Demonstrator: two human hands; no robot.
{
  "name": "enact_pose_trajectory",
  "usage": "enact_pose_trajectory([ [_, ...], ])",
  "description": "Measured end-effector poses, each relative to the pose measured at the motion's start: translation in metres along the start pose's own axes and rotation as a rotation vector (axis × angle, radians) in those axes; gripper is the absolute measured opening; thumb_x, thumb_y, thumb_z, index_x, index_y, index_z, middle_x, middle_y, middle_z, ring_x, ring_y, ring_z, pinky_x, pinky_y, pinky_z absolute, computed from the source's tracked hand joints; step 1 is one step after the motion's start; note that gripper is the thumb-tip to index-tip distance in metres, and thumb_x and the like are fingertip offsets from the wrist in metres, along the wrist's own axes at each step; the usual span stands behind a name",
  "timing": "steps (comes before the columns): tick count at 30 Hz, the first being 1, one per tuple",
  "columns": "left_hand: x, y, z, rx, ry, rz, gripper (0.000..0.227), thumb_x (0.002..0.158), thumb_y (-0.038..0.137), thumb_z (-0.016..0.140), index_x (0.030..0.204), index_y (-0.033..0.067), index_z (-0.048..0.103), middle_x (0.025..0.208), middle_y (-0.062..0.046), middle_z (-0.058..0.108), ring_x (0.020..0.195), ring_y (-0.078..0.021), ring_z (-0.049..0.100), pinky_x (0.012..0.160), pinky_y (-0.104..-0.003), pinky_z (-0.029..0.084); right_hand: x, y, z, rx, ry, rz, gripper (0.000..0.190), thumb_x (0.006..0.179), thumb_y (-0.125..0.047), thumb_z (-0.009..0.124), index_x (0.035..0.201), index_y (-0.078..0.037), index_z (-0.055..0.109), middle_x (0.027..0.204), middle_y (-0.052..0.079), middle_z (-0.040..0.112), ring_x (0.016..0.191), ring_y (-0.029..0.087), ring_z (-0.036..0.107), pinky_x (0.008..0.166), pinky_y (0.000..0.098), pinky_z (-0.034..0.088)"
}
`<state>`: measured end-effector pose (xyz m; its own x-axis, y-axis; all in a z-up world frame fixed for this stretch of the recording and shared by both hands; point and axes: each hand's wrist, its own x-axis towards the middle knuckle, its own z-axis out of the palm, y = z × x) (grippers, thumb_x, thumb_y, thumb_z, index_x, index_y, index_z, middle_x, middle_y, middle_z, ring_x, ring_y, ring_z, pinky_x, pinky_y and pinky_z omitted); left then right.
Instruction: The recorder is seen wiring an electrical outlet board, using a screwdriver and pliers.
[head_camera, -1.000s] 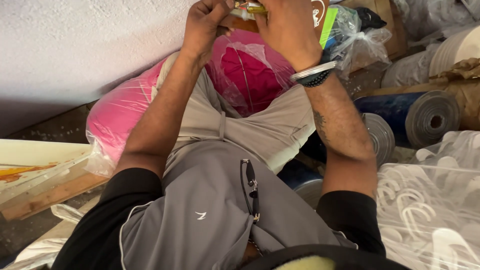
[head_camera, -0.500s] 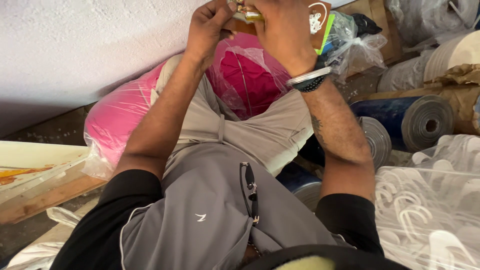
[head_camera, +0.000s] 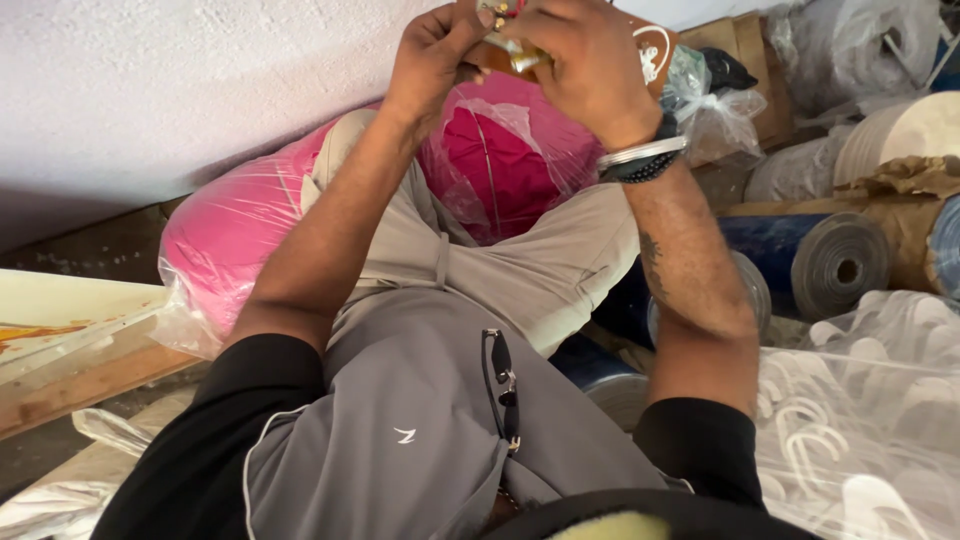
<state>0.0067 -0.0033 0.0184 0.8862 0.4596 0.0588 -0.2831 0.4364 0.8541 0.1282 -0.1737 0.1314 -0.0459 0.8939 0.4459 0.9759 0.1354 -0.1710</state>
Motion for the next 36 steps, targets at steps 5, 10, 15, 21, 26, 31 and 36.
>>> enact_pose_trajectory([
  [5, 0.003, 0.003, 0.004, 0.044, 0.029, 0.001, 0.024, 0.099, 0.028, 0.074, 0.094, 0.0046, 0.071, 0.079, -0.003, 0.071, 0.066, -0.0096, 0.067, 0.061, -0.024, 0.054, 0.005, 0.0, -0.001, 0.034, 0.067, -0.021, 0.032, 0.089, 0.006, 0.073, 0.117, -0.009, 0.069, 0.108, 0.01, 0.07, 0.101, 0.034, 0.063, 0.086, 0.0441, 0.051],
  [10, 0.007, 0.0, 0.006, -0.008, -0.003, -0.011, 0.025, 0.097, 0.027, 0.075, 0.101, 0.0029, 0.073, 0.083, -0.003, 0.073, 0.07, -0.0086, 0.068, 0.062, -0.024, 0.055, 0.002, 0.0, 0.009, 0.052, 0.119, 0.049, 0.025, 0.101, 0.001, 0.078, 0.121, -0.01, 0.07, 0.11, 0.009, 0.073, 0.095, 0.032, 0.061, 0.083, 0.0427, 0.05],
  [15, 0.004, 0.004, 0.007, 0.005, 0.006, -0.008, 0.025, 0.098, 0.027, 0.074, 0.1, 0.0018, 0.073, 0.084, -0.005, 0.074, 0.07, -0.0089, 0.068, 0.063, -0.023, 0.056, 0.005, -0.009, 0.014, 0.032, 0.16, 0.07, 0.033, 0.092, 0.009, 0.073, 0.12, -0.009, 0.07, 0.108, 0.007, 0.073, 0.097, 0.031, 0.062, 0.083, 0.0404, 0.049],
  [21, 0.005, 0.001, 0.003, -0.001, 0.004, -0.024, 0.025, 0.1, 0.026, 0.073, 0.099, 0.0016, 0.072, 0.083, -0.005, 0.073, 0.071, -0.0094, 0.068, 0.064, -0.024, 0.056, 0.004, -0.006, 0.016, 0.109, 0.128, 0.103, 0.042, 0.082, 0.016, 0.068, 0.116, -0.009, 0.071, 0.095, 0.007, 0.068, 0.092, 0.029, 0.061, 0.082, 0.041, 0.049],
  [26, 0.004, 0.001, 0.007, 0.022, -0.001, 0.034, 0.024, 0.099, 0.026, 0.072, 0.101, 0.0024, 0.073, 0.084, -0.003, 0.072, 0.072, -0.0081, 0.068, 0.065, -0.023, 0.057, 0.003, -0.005, 0.006, 0.045, 0.106, 0.032, 0.046, 0.086, 0.013, 0.07, 0.126, -0.008, 0.071, 0.108, 0.006, 0.071, 0.098, 0.028, 0.063, 0.088, 0.0399, 0.05],
  [31, 0.005, 0.005, 0.015, 0.147, 0.02, 0.138, 0.025, 0.099, 0.027, 0.073, 0.1, 0.0022, 0.073, 0.081, -0.001, 0.071, 0.067, -0.007, 0.066, 0.061, -0.023, 0.057, 0.01, -0.02, -0.014, -0.139, 0.176, 0.013, 0.035, 0.09, 0.002, 0.082, 0.12, -0.011, 0.07, 0.124, 0.007, 0.067, 0.103, 0.031, 0.063, 0.087, 0.0388, 0.053],
  [36, 0.005, 0.003, 0.017, 0.139, 0.021, 0.124, 0.024, 0.1, 0.025, 0.072, 0.099, 0.0009, 0.073, 0.082, -0.001, 0.07, 0.067, -0.0069, 0.064, 0.061, -0.024, 0.057, 0.013, -0.017, -0.032, -0.099, 0.03, 0.072, 0.026, 0.095, -0.007, 0.086, 0.118, -0.01, 0.075, 0.108, 0.008, 0.057, 0.097, 0.027, 0.064, 0.081, 0.0389, 0.055],
])
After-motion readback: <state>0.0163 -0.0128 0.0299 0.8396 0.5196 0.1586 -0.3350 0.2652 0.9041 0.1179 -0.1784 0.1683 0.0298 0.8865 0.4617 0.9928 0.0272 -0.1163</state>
